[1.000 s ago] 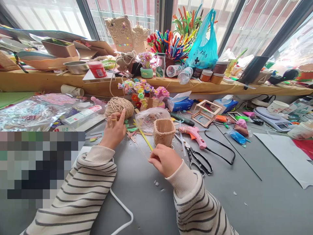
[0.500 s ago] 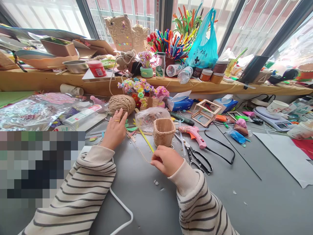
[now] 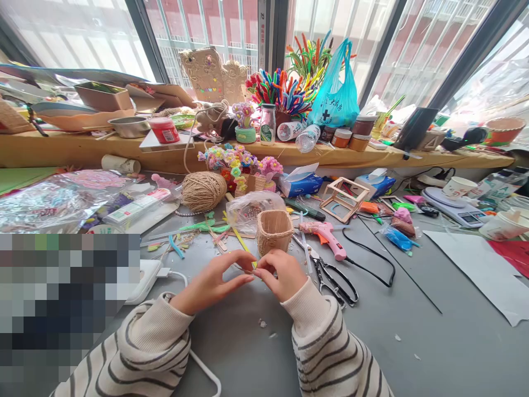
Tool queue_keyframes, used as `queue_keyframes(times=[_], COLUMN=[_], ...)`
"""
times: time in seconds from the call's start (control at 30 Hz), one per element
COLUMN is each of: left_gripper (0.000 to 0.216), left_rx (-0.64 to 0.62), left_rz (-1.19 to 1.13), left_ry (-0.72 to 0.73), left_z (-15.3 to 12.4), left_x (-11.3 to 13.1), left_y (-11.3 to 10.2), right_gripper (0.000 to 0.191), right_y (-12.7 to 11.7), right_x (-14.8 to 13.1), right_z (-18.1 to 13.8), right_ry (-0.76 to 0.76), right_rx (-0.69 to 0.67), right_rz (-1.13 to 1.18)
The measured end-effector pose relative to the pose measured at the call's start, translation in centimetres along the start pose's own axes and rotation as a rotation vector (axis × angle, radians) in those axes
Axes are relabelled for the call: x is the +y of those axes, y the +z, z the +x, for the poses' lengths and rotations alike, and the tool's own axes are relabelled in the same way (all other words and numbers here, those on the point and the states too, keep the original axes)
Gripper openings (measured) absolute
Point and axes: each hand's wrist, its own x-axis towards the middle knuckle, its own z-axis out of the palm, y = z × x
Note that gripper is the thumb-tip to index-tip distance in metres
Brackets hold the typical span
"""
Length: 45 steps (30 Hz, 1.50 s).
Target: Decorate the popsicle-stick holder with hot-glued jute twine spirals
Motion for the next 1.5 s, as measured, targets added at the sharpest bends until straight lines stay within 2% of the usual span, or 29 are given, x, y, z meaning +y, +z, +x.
queue_keyframes(times=[0.17,0.37,0.67,1.23,1.37,1.5], left_gripper=[0.019,0.016,0.013,0.011,0.011,0.008], left_rx=[0.012,0.028,-0.060,-0.116,-0.113,-0.078], left_rz=[-0.002,0.042,0.008,-0.059,-0.071,-0.097], left_ry=[-0.057,-0.006,-0.085,-0.164,-0.169,-0.175], left_z=[0.2,0.2,0.2,0.1,0.0,0.0], left_x=[-0.9,-1.1,-1.0,-1.2,-1.1,-1.1], left_y=[0.2,0.1,0.0,0.1,0.0,-0.1], right_gripper=[0.015,0.017,0.013,0.013,0.013,0.012], right_y=[0.2,0.1,-0.2,0.3,0.3,0.6], right_x=[0.2,0.4,0.9,0.0,-0.2,-0.1], right_z=[-0.1,-0.1,0.1,0.3,0.4,0.2], right_ry=[0.093,0.072,-0.088,-0.022,-0.025,-0.068], right_rx=[0.023,-0.052,-0.166,-0.296,-0.294,-0.222], right_rz=[0.103,0.124,-0.106,-0.354,-0.380,-0.364])
